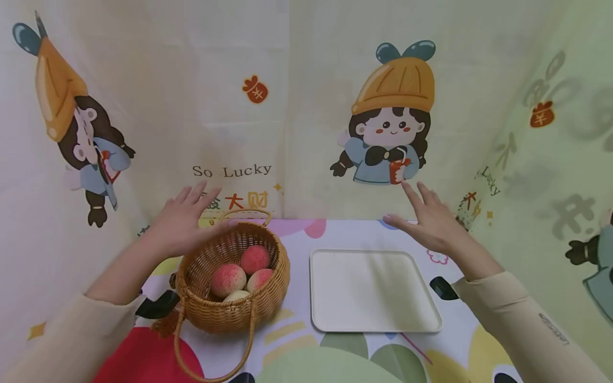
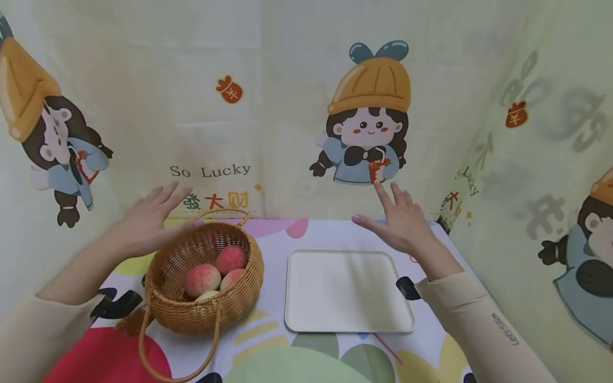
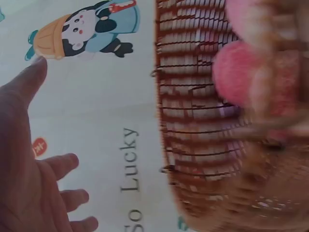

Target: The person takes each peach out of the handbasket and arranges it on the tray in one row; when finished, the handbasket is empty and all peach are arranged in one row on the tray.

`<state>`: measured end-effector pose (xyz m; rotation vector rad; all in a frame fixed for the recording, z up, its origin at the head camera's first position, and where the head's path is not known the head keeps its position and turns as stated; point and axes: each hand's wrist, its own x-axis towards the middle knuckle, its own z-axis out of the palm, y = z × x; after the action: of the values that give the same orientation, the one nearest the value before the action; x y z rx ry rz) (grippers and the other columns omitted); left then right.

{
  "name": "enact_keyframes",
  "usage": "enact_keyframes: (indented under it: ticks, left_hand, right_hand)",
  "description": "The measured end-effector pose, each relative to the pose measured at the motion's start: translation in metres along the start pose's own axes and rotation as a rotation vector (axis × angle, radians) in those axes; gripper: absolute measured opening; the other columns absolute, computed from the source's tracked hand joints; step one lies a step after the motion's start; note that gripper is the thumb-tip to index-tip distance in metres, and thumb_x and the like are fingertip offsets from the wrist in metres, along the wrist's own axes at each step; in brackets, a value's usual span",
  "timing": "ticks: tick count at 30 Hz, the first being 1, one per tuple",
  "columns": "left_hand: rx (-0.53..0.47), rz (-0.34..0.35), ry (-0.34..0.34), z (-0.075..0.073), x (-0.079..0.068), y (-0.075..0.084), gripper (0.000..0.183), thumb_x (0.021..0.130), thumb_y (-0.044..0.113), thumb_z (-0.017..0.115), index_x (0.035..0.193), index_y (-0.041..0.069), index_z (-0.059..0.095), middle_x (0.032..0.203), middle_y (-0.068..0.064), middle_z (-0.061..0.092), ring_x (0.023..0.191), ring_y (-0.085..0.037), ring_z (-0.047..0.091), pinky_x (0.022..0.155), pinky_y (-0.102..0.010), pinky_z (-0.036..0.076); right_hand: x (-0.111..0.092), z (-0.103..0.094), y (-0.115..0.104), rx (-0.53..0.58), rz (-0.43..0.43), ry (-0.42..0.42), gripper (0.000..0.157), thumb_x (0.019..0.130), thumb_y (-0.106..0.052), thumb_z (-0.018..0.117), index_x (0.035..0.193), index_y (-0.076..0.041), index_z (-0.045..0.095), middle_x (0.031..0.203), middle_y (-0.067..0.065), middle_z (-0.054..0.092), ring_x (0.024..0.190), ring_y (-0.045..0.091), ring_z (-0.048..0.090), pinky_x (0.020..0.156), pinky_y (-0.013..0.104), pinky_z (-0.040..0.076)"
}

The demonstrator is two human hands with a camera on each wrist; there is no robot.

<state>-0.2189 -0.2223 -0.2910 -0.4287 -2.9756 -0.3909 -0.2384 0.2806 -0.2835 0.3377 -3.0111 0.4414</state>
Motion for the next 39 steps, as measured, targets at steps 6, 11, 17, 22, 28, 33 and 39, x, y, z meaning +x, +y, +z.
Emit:
enact_keyframes:
  ticks: [6, 11, 17, 22, 28, 33, 39]
  left_hand:
    - [-0.198, -0.001, 0.041, 0.017, -0.03, -0.006, 0.089, 0.093, 0.062, 0.061, 0.162, 0.016, 0.026, 0.166, -0.019, 0.015, 0.147, -0.052, 0.017, 0.105, -0.078, 0.019]
    - [-0.394, 0.018, 0.165, 0.035, -0.046, -0.001, 0.083, 0.091, 0.046, 0.075, 0.157, 0.014, 0.037, 0.154, -0.02, 0.042, 0.133, -0.048, 0.045, 0.097, -0.066, 0.044]
    - [-0.461, 0.034, 0.115, 0.052, -0.046, 0.004, 0.078, 0.089, 0.027, 0.08, 0.152, 0.002, 0.042, 0.144, -0.022, 0.054, 0.126, -0.043, 0.055, 0.095, -0.056, 0.05]
    - [-0.429, 0.018, 0.01, 0.06, -0.039, 0.005, 0.081, 0.087, 0.025, 0.082, 0.15, -0.004, 0.04, 0.143, -0.024, 0.053, 0.125, -0.046, 0.053, 0.094, -0.06, 0.049]
    - [-0.509, -0.02, -0.108, 0.066, -0.035, 0.002, 0.089, 0.083, 0.022, 0.085, 0.151, -0.007, 0.036, 0.147, -0.026, 0.049, 0.133, -0.047, 0.047, 0.101, -0.061, 0.043]
    - [-0.606, -0.062, -0.202, 0.068, -0.027, 0.003, 0.096, 0.082, 0.022, 0.086, 0.153, -0.008, 0.029, 0.15, -0.026, 0.045, 0.138, -0.047, 0.04, 0.105, -0.062, 0.038]
    - [-0.453, -0.18, -0.32, 0.077, -0.015, 0.008, 0.103, 0.073, 0.013, 0.089, 0.152, -0.011, 0.029, 0.146, -0.035, 0.043, 0.121, -0.043, 0.052, 0.097, -0.057, 0.047]
  right_hand:
    - [-0.022, 0.01, 0.018, 0.23, -0.075, 0.017, 0.106, 0.091, -0.054, 0.069, 0.162, -0.034, -0.005, 0.168, 0.005, -0.013, 0.15, 0.048, 0.006, 0.1, 0.081, 0.021]
    - [-0.046, 0.039, 0.049, 0.353, -0.099, 0.028, 0.127, 0.075, -0.039, 0.09, 0.163, -0.035, -0.002, 0.169, 0.007, -0.005, 0.15, 0.047, 0.008, 0.1, 0.08, 0.023]
    - [-0.07, 0.077, 0.09, 0.431, -0.072, -0.013, 0.137, 0.067, -0.028, 0.095, 0.163, -0.03, -0.003, 0.166, 0.021, 0.002, 0.145, 0.055, 0.01, 0.097, 0.082, 0.021]
    - [-0.084, 0.105, 0.113, 0.473, -0.04, -0.069, 0.142, 0.063, -0.024, 0.096, 0.163, -0.02, -0.004, 0.163, 0.031, 0.002, 0.143, 0.061, 0.006, 0.098, 0.083, 0.017]
    - [-0.101, 0.129, 0.126, 0.479, -0.037, -0.114, 0.142, 0.059, -0.021, 0.097, 0.16, 0.0, 0.0, 0.157, 0.042, 0.01, 0.138, 0.065, 0.017, 0.108, 0.072, 0.019]
    - [-0.11, 0.142, 0.133, 0.505, -0.071, -0.088, 0.141, 0.058, -0.02, 0.097, 0.161, -0.002, 0.002, 0.157, 0.039, 0.017, 0.141, 0.059, 0.017, 0.107, 0.009, 0.01]
    - [-0.118, 0.153, 0.138, 0.494, -0.098, -0.065, 0.143, 0.057, -0.022, 0.099, 0.162, -0.006, 0.004, 0.156, 0.034, 0.026, 0.145, 0.007, 0.014, 0.096, -0.002, 0.009]
